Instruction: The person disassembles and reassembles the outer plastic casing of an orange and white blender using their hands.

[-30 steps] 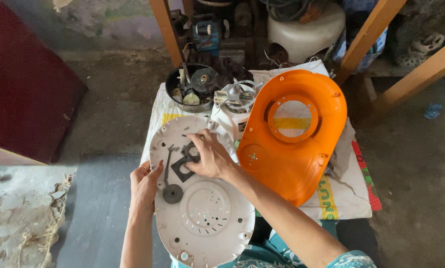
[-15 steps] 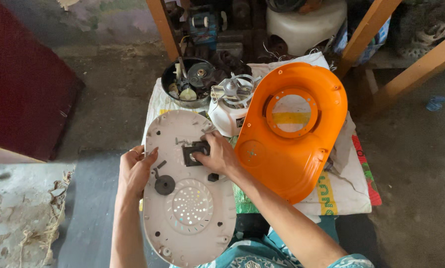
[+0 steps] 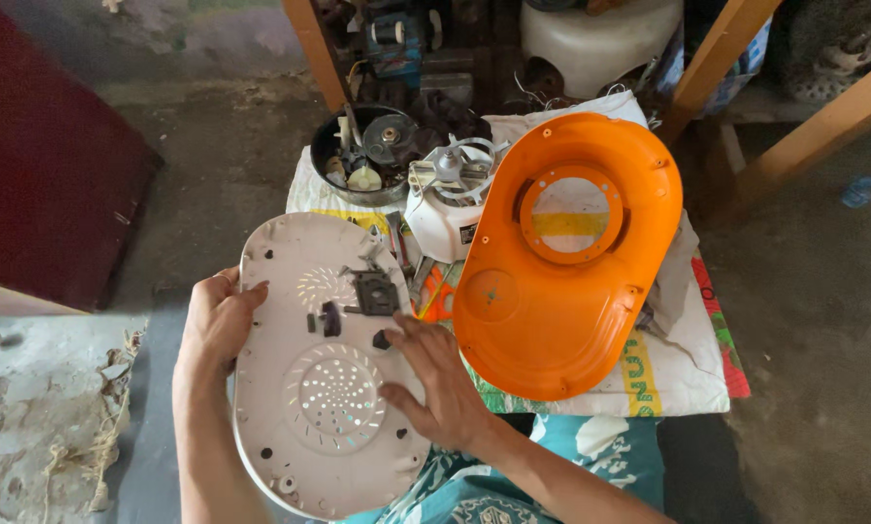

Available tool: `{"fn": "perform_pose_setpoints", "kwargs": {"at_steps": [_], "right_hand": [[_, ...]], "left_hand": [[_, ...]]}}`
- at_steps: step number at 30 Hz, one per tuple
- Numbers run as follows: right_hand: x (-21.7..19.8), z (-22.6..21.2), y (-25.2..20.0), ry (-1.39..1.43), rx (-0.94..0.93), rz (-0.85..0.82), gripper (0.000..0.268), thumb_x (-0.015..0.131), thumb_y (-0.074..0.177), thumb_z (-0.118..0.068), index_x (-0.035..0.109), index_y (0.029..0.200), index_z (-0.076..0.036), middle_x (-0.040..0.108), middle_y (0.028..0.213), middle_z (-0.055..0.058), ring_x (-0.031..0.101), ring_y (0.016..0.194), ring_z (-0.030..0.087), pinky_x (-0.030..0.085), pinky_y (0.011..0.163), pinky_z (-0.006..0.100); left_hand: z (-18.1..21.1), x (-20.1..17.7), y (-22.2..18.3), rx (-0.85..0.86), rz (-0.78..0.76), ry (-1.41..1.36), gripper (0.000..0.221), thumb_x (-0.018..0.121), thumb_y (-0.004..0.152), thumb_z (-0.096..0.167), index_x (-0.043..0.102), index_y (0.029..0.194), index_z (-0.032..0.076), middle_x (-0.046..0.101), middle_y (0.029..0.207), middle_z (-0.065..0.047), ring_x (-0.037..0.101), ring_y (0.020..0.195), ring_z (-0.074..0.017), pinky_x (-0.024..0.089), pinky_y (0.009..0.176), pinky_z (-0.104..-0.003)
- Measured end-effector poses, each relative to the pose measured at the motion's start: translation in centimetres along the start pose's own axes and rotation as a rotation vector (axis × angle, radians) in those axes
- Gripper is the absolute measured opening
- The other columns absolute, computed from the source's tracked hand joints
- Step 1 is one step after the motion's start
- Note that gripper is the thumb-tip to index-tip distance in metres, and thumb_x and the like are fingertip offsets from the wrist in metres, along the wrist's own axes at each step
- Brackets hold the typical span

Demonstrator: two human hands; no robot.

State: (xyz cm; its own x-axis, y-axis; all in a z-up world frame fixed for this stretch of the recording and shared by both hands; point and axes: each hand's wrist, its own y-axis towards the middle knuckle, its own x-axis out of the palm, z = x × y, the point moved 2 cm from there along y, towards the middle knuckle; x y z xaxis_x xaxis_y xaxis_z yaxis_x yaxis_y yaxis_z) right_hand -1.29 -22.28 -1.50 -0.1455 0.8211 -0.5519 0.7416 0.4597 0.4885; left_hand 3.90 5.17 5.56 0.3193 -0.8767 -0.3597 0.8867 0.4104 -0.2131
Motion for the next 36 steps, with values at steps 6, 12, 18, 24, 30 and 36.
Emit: {"fn": "perform_pose_setpoints", "kwargs": {"at_steps": [6, 12, 18, 24, 30, 36], "right_hand": [[-0.7, -5.1, -2.9, 0.058, -0.238, -0.233, 0.086, 0.079, 0.089, -0.051, 0.05, 0.151, 0.001, 0.045, 0.16, 0.025, 0.042, 0.152, 0.041, 0.031, 0.125, 0.057], [0.2, -5.8, -2.7, 0.026, -0.262, -0.242, 0.094, 0.088, 0.074, -0.039, 0.049, 0.15, 0.001, 0.046, 0.156, 0.025, 0.043, 0.144, 0.042, 0.035, 0.12, 0.054], [1.1, -5.3, -3.2, -0.044, -0.246, -0.227, 0.095, 0.087, 0.068, -0.018, 0.045, 0.151, 0.003, 0.045, 0.156, 0.027, 0.043, 0.144, 0.044, 0.034, 0.119, 0.053], [0.1, -5.8, -2.8, -0.01, -0.214, -0.288, 0.099, 0.081, 0.058, -0.012, 0.045, 0.149, 0.002, 0.045, 0.152, 0.028, 0.043, 0.141, 0.046, 0.033, 0.115, 0.055], [-2.0, -8.1, -2.3, -0.119, -0.279, -0.17, 0.077, 0.075, 0.071, -0.007, 0.057, 0.146, -0.008, 0.053, 0.15, 0.024, 0.053, 0.135, 0.042, 0.041, 0.112, 0.053], [-3.8, -8.7, -1.2, 0.062, -0.229, 0.139, 0.04, 0.067, 0.081, 0.001, 0.063, 0.12, -0.001, 0.065, 0.129, 0.022, 0.067, 0.126, 0.039, 0.058, 0.102, 0.041]], "left_hand": [[-0.5, -0.5, 0.8, -0.009, 0.006, 0.083, 0.022, 0.06, 0.093, 0.007, 0.072, 0.106, -0.007, 0.075, 0.09, -0.016, 0.069, 0.074, -0.0212, 0.053, 0.067, -0.037], [0.7, 0.6, 0.5, 0.041, 0.08, 0.297, 0.024, 0.061, 0.086, 0.004, 0.07, 0.105, -0.007, 0.073, 0.089, -0.019, 0.069, 0.081, -0.024, 0.052, 0.073, -0.038], [0.8, 1.3, 1.2, 0.041, 0.051, 0.209, 0.028, 0.062, 0.085, 0.007, 0.069, 0.11, -0.005, 0.073, 0.09, -0.015, 0.067, 0.08, -0.0224, 0.052, 0.072, -0.038], [-0.1, 1.1, 1.2, 0.038, -0.01, 0.062, 0.03, 0.069, 0.089, 0.016, 0.068, 0.112, -0.003, 0.069, 0.087, -0.011, 0.058, 0.073, -0.0195, 0.046, 0.065, -0.036], [0.9, 1.4, 0.9, 0.047, -0.1, -0.263, 0.045, 0.069, 0.094, 0.035, 0.066, 0.112, -0.007, 0.072, 0.087, -0.008, 0.064, 0.071, -0.0137, 0.052, 0.06, -0.031], [0.5, 2.5, 1.9, 0.168, -0.207, -0.464, 0.064, 0.062, 0.098, 0.048, 0.059, 0.139, -0.001, 0.073, 0.097, -0.012, 0.066, 0.078, -0.0172, 0.054, 0.061, -0.032]]}}
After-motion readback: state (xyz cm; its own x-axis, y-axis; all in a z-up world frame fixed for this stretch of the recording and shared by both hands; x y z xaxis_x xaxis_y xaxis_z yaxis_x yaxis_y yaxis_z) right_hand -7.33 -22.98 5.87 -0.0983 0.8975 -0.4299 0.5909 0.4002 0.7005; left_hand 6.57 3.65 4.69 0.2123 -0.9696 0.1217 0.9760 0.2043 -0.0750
